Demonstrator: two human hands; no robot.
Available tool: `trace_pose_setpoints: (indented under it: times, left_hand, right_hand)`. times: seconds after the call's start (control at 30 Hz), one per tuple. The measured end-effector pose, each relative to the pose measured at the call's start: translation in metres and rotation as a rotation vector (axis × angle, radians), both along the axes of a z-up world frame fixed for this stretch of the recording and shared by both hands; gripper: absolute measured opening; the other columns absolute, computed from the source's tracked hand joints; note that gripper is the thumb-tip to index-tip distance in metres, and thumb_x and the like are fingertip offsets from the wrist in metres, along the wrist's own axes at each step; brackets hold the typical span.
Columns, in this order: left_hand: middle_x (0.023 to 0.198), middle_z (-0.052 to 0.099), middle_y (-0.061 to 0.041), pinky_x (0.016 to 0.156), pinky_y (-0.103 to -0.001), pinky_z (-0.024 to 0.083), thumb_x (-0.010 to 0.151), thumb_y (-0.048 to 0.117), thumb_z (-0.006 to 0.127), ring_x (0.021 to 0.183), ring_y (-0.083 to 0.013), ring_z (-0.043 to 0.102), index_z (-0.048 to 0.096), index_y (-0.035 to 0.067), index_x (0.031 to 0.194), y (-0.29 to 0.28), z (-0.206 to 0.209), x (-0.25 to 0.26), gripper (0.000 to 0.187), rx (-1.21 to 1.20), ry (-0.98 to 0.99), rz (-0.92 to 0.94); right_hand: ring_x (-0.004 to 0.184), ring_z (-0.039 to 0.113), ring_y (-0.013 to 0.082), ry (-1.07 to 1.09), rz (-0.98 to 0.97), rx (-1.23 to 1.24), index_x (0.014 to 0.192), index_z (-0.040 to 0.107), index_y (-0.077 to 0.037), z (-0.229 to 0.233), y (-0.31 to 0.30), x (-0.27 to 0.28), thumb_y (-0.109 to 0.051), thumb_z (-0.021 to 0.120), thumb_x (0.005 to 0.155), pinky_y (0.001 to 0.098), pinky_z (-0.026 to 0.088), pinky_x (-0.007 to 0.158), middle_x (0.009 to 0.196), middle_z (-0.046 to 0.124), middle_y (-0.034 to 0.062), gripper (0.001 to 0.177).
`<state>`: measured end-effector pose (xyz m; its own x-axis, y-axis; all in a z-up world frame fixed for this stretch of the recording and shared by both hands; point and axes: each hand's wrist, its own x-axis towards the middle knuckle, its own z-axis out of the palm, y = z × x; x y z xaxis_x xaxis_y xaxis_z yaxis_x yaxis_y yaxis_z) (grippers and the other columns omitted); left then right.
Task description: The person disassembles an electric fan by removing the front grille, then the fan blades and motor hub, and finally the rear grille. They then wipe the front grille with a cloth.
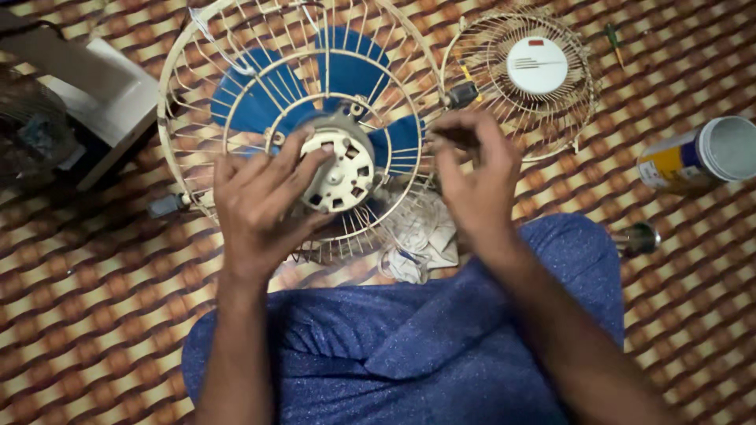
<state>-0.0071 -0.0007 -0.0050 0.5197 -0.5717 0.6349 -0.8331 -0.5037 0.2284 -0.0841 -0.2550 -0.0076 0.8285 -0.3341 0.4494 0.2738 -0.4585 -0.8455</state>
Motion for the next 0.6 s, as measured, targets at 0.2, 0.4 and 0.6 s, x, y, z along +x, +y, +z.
trace_pose_setpoints:
  times: [0.2,0.4,0.6]
  left_hand:
    - [0.143,0.066,-0.006,0.079,-0.037,0.036,0.065,0.031,0.089,0.086,-0.0159,0.060,0.071,0.015,0.134,-0.001,0.000,-0.008,0.072,0.011,0.011,-0.010]
    - [0.142,0.066,-0.005,0.077,-0.037,0.036,0.069,0.029,0.088,0.084,-0.0154,0.059,0.071,0.016,0.132,-0.002,0.001,-0.011,0.067,0.007,-0.005,-0.007]
    - [0.144,0.066,-0.006,0.079,-0.035,0.037,0.076,0.027,0.084,0.088,-0.0151,0.060,0.070,0.017,0.135,-0.003,-0.001,-0.013,0.062,-0.012,-0.049,-0.010]
  right_hand:
    - [0.075,0.071,0.0157,0.251,0.137,-0.311,0.118,0.069,-0.001,0.032,0.029,0.006,-0.010,0.064,0.099,0.0304,0.057,0.071,0.101,0.076,0.0135,0.022]
    - [0.075,0.071,0.0215,0.496,0.235,-0.186,0.144,0.043,0.007,0.025,0.052,0.004,-0.031,0.079,0.084,0.0357,0.057,0.067,0.103,0.073,0.0209,0.080]
    - [0.092,0.074,0.0207,0.496,0.375,0.009,0.136,0.054,0.004,0.020,0.038,0.033,-0.033,0.087,0.073,0.0351,0.061,0.075,0.112,0.076,0.0151,0.080]
